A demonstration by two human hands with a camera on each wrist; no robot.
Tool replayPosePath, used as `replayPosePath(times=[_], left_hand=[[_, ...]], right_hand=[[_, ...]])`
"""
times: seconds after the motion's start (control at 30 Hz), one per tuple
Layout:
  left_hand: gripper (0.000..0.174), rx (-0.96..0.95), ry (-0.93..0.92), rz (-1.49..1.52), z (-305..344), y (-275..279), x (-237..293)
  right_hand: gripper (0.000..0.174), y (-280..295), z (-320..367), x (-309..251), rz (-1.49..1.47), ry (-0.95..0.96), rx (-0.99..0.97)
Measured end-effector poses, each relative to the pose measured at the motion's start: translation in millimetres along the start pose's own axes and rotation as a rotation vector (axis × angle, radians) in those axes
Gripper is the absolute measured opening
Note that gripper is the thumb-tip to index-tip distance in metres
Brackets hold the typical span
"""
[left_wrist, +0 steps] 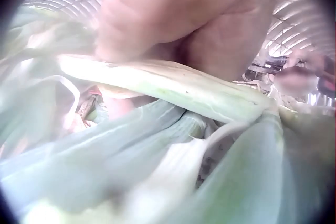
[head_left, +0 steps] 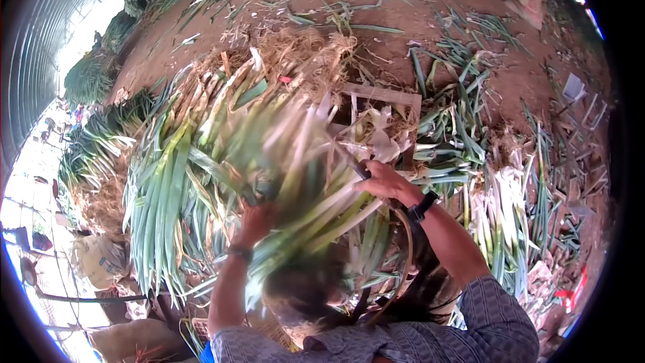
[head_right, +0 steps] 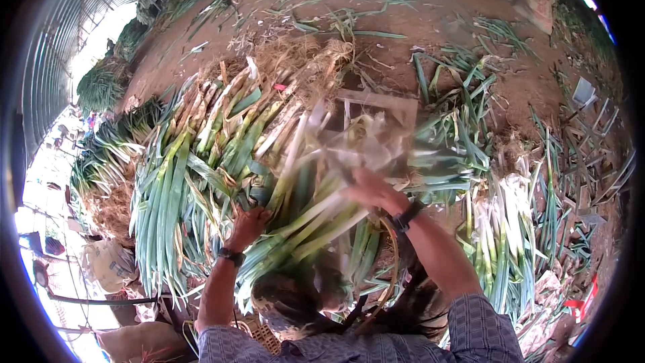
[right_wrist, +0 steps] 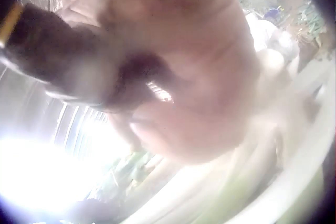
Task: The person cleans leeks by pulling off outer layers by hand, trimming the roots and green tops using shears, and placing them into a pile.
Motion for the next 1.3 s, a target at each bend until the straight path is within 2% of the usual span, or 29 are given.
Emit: replayPosePath(times=[0.07,0.17,0.27,0.3,0.33,0.4,0.47,0.5,0.6,0.63,0.7,0.8,0.9,1.03,1.13,1.2,1.3], left_hand=[[0.030,0.006,-0.042,-0.062,1.2,-1.2,-2.6],[0.029,-0.006,-0.058,-0.062,0.3,-0.6,-6.2],[0.027,0.013,-0.069,-0.064,1.3,-2.9,-10.7],[0.027,0.030,-0.096,-0.103,0.9,-3.0,-11.7],[0.028,0.051,-0.121,-0.142,-0.1,-2.3,-12.6],[0.028,-0.047,-0.070,-0.131,-2.2,-4.9,-19.0],[0.033,0.000,-0.087,-0.015,-5.6,-8.6,-24.2],[0.041,-0.030,-0.060,-0.063,-7.0,-10.4,-28.7],[0.045,0.007,-0.069,-0.096,-16.2,-20.0,-35.9],[0.047,-0.097,0.051,-0.093,-20.2,-15.8,-33.7],[0.046,-0.091,0.041,-0.127,-22.3,-6.2,-23.7],[0.042,-0.102,0.050,-0.081,-26.0,1.3,-29.8],[0.036,-0.055,0.012,0.031,-27.8,-8.6,-46.6],[0.030,0.102,-0.109,0.048,-29.5,-20.5,-58.7],[0.030,-0.045,0.003,-0.101,-25.2,-6.6,-40.1],[0.030,-0.017,0.044,-0.076,-27.5,-5.0,-37.4],[0.030,0.005,0.122,-0.075,-34.6,-17.1,-43.2]], right_hand=[[0.045,-0.6,3.5,-6.2,-0.038,-0.028,-0.089],[0.046,-1.7,-3.0,-0.2,-0.032,0.038,-0.048],[0.046,-21.5,20.1,3.2,0.148,0.095,-0.272],[0.042,-35.7,30.9,11.1,0.129,0.037,-0.365],[0.041,-41.0,52.0,-4.1,0.131,0.112,-0.441],[0.041,-57.1,64.4,10.7,0.360,0.196,-0.417],[0.042,-62.8,69.0,18.2,0.337,0.204,-0.364],[0.043,-63.7,69.8,20.0,0.326,0.209,-0.333],[0.043,-58.0,69.6,15.2,0.248,0.261,-0.168],[0.043,-61.6,72.8,13.9,0.346,0.311,-0.161],[0.042,-77.5,82.8,13.8,0.541,0.406,-0.158],[0.044,-85.3,86.7,9.1,0.492,0.448,-0.020],[0.042,-95.9,94.2,4.8,0.703,0.396,-0.155],[0.051,-105.6,90.4,12.0,0.627,0.403,-0.096],[0.055,-119.4,97.5,3.4,0.681,0.426,-0.095],[0.057,-118.8,95.7,-0.4,0.644,0.399,-0.022],[0.054,-121.2,103.4,-4.8,0.690,0.468,-0.055]])
Point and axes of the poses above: each hand's wrist, its own z-axis away from the middle knuckle, its own y-axis out of the back of the hand, x = y × z, the point moved 3 cm from there along -z, towards the middle knuckle, and after that the axes turned 7 degrees about -z, right-handed, at the moved point
